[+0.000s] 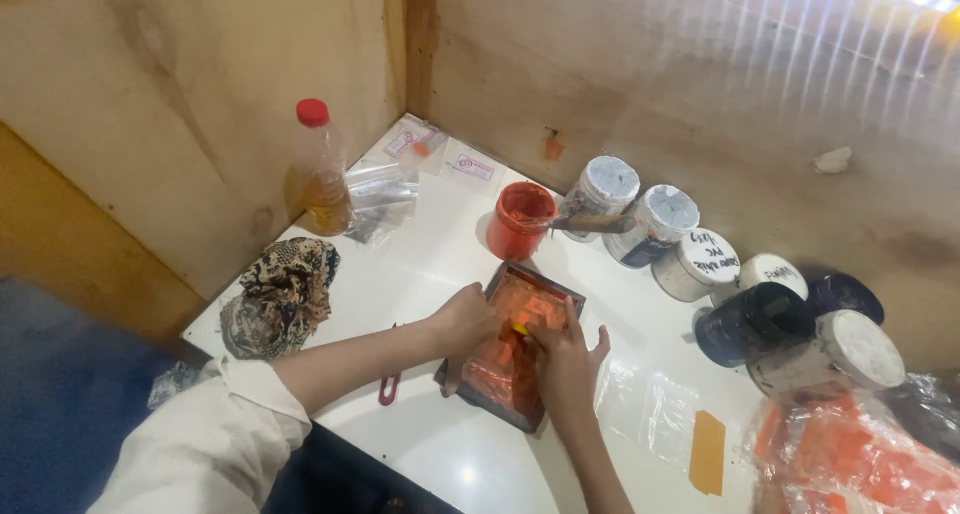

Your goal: Preparing a screen printing frame by spreading orange ink evenly across the mesh using a small squeegee.

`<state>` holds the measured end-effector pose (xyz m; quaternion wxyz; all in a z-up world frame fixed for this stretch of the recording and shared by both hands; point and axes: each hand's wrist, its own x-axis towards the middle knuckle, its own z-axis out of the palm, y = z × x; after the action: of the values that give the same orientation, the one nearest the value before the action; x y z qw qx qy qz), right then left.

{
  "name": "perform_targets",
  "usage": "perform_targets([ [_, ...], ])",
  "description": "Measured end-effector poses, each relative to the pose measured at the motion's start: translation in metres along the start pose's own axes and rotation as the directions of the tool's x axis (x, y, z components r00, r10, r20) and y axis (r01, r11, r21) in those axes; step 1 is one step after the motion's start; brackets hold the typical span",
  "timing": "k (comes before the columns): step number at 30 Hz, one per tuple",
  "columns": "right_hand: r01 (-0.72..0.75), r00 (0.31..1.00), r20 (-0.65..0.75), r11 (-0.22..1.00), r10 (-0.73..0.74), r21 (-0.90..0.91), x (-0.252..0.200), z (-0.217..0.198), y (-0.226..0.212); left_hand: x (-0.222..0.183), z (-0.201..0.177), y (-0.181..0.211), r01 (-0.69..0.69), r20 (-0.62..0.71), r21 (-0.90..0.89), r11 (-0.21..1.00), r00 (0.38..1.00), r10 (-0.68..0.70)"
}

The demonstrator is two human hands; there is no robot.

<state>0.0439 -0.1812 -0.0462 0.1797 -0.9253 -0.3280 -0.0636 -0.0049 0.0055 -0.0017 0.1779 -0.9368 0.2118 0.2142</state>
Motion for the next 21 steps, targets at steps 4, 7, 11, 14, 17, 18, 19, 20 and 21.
perform_targets([
  [4,0.14,0.989,0.053,0.989,-0.138,-0.036,-0.031,0.014,-0.008,0.001,0.0,0.0,-0.018,0.011,0.017,1.0,1.0,0.018],
  [7,0.272,0.961,-0.04,0.961,-0.274,-0.046,-0.054,0.019,-0.008,-0.003,-0.004,-0.002,-0.032,0.025,-0.006,0.999,0.999,0.033],
  [11,0.17,0.983,-0.075,0.985,-0.167,0.034,-0.038,0.007,0.005,-0.002,-0.002,0.002,0.006,0.031,0.027,1.0,1.0,-0.007],
  [14,0.015,0.998,-0.053,1.0,-0.016,-0.01,0.001,-0.004,0.008,-0.035,-0.024,0.01,0.044,-0.078,0.087,0.995,0.996,-0.037],
  [17,-0.109,0.994,-0.029,0.989,0.106,-0.102,0.032,0.004,0.009,-0.054,-0.038,0.013,0.074,-0.186,0.151,0.986,0.981,-0.045],
  [18,-0.126,0.992,-0.027,0.983,0.123,-0.137,0.039,0.01,0.011,-0.056,-0.04,0.014,0.067,-0.177,0.155,0.986,0.983,-0.039],
  [19,-0.128,0.992,-0.025,0.983,0.125,-0.134,0.035,0.019,0.011,-0.057,-0.041,0.014,0.065,-0.173,0.156,0.986,0.984,-0.038],
  [20,-0.092,0.996,-0.037,0.981,0.087,-0.174,0.032,0.029,0.012,-0.059,-0.043,0.013,0.067,-0.183,0.145,0.987,0.982,-0.04],
  [21,-0.057,0.998,-0.048,0.975,0.047,-0.215,0.03,0.038,0.013,-0.06,-0.045,0.012,0.069,-0.195,0.135,0.988,0.98,-0.042],
])
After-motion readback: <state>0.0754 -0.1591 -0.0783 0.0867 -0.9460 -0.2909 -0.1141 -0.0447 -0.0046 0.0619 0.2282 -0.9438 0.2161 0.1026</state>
